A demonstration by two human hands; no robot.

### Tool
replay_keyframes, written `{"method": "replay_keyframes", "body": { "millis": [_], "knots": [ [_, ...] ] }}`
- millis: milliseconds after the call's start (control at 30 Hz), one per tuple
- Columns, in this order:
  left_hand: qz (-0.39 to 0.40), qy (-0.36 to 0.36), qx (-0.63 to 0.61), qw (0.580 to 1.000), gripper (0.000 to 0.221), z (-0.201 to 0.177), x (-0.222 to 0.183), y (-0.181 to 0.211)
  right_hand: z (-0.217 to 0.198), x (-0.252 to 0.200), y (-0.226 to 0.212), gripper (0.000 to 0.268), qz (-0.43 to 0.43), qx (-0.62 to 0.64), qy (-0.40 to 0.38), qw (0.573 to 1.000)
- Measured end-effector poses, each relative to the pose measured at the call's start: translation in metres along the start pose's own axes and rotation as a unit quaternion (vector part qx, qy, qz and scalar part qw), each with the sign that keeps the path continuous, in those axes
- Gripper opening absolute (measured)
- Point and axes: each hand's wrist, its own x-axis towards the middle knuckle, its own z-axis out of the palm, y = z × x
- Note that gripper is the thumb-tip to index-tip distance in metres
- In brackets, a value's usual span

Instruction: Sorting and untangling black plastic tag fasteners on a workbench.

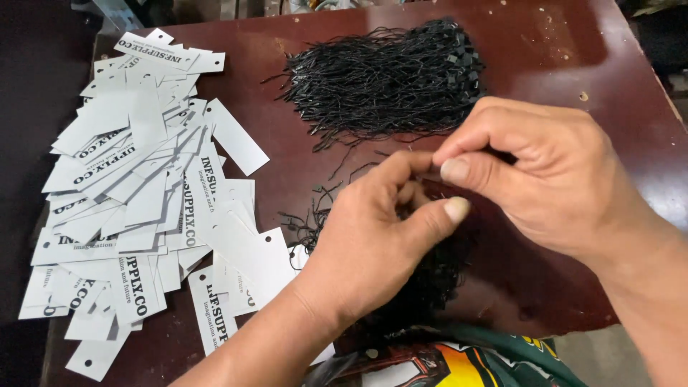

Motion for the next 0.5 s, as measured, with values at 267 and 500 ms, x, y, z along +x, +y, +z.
{"method": "replay_keyframes", "body": {
  "millis": [267,500],
  "knots": [
    [-0.069,0.027,0.125,0.989,0.02,-0.002,-0.009,-0.006,0.003,-0.003,0.046,0.015,0.193,0.321,0.257,0.891],
    [-0.179,-0.084,0.09,0.976,0.017,0.002,-0.012,0.001,-0.013,-0.012,0.053,0.019,0.176,0.311,0.23,0.905]
  ]
}}
